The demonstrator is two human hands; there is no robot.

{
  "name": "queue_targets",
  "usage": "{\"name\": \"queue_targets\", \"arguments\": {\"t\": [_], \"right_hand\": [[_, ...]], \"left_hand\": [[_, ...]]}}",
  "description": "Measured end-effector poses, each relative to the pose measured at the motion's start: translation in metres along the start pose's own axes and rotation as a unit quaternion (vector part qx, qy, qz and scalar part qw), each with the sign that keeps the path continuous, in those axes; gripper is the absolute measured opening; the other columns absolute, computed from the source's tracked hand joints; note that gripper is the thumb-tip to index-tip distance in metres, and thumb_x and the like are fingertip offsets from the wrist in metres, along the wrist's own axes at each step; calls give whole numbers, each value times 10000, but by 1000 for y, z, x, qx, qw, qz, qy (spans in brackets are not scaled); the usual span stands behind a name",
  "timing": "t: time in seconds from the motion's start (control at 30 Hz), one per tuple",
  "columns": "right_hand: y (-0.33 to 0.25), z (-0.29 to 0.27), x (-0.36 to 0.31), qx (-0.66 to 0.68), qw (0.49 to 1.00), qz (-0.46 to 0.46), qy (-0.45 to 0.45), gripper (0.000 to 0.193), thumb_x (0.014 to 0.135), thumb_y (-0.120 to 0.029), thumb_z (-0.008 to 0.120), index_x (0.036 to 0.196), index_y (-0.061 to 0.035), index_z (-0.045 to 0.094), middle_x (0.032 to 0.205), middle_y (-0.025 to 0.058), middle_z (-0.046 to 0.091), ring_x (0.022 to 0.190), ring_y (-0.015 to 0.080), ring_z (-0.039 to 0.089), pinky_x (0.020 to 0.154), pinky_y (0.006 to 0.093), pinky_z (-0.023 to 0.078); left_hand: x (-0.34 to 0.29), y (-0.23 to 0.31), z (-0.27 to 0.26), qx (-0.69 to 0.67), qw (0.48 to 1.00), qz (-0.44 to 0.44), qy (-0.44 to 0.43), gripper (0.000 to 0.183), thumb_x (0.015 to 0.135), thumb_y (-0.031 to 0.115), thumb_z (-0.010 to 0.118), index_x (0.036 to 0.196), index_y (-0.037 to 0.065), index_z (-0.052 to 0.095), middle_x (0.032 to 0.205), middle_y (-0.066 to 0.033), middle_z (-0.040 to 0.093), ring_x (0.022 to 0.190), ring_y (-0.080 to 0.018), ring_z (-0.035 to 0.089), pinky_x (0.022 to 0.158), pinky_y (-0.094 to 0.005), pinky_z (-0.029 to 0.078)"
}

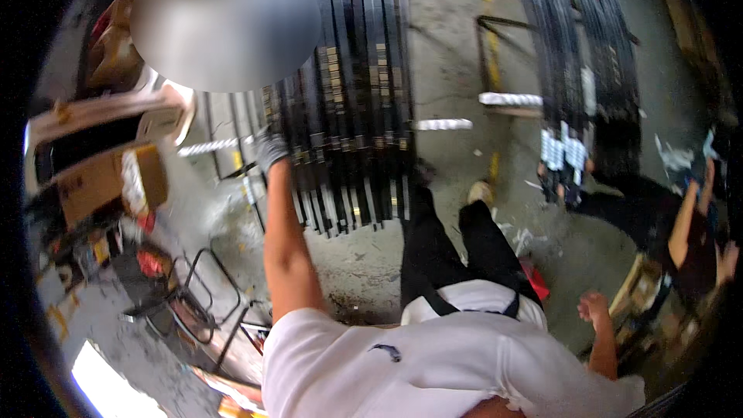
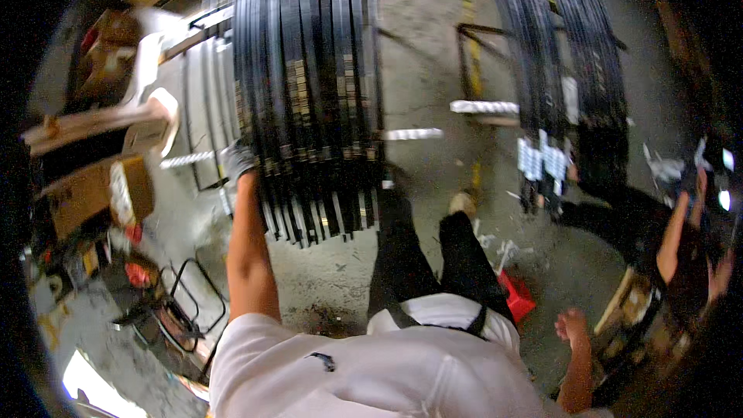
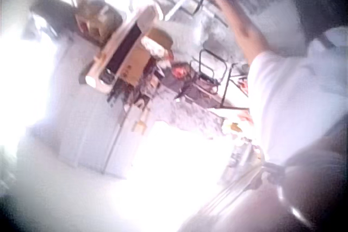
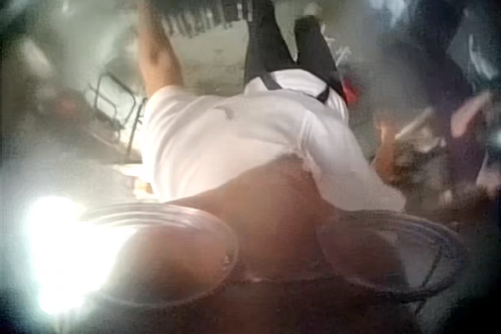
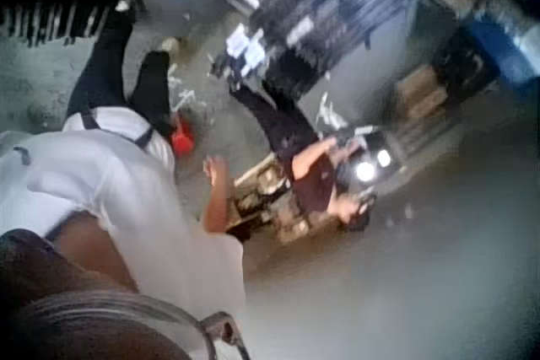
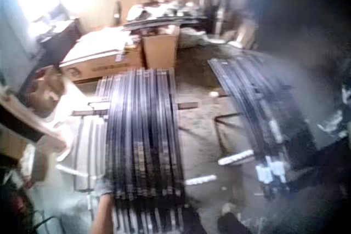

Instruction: The person applies white tape to the ends of long black rods. They pick up a rod from a rack, wrap a strip of tape around its end by hand, and then place the rod back onto a storage rack.

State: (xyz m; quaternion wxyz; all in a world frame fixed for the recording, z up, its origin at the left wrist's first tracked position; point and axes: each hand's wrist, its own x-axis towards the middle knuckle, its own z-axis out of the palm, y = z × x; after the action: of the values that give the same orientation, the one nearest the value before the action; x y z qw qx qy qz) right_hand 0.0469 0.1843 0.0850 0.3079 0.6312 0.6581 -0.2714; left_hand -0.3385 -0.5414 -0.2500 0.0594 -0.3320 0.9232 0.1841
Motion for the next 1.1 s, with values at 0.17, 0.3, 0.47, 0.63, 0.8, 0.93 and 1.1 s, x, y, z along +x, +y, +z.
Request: {"name": "queue_targets", "arguments": {"t": [0.17,0.3,0.47,0.63,0.8,0.93,1.1], "right_hand": [[-8,15,29,-51,992,-47,-106,222,870,-184,512,697,-46,489,556,81,540,402,119,484,347,255,368],[-2,27,63,-19,982,-117,-150,118,850,-109,522,755,-39,525,589,61,553,444,105,504,396,242,396],[-5,8,78,-49,946,-287,-142,74,840,-61,506,835,-2,551,653,46,571,548,105,529,511,244,436],[21,-42,89,-146,922,-355,-46,107,836,-96,539,867,1,571,717,94,605,639,132,567,591,282,453],[65,-75,123,-235,923,-304,-21,114,814,-124,559,857,-19,571,756,140,609,670,264,596,607,347,455],[79,-83,144,-284,893,-348,-24,97,797,-120,555,820,-26,556,764,145,593,711,313,580,622,385,446],[39,-75,159,-270,857,-437,-48,107,804,-133,543,818,-28,552,793,153,583,757,338,568,636,407,439]], "left_hand": [[-97,108,-14,-460,873,160,12,132,795,36,592,924,26,616,916,-86,634,846,-192,595,794,-286,479],[-244,221,-4,-413,866,237,-153,169,808,4,572,960,60,622,890,-46,631,799,-151,577,755,-288,476],[-407,287,130,-427,748,4,-507,457,767,202,684,1163,57,506,1089,-95,580,921,-181,546,753,-295,455],[-493,337,248,-396,707,-153,-566,519,808,232,632,1254,85,410,1213,-105,507,1035,-183,497,866,-313,398],[-522,360,296,-411,758,-83,-500,379,805,241,641,1115,67,509,895,-65,588,760,-179,534,651,-344,427],[-521,341,313,-392,822,-90,-404,264,781,191,673,957,49,538,792,-37,588,697,-154,501,654,-316,424],[-515,341,241,-452,854,-35,-255,209,822,224,629,945,110,504,716,-12,517,529,-141,456,422,-280,365]]}}
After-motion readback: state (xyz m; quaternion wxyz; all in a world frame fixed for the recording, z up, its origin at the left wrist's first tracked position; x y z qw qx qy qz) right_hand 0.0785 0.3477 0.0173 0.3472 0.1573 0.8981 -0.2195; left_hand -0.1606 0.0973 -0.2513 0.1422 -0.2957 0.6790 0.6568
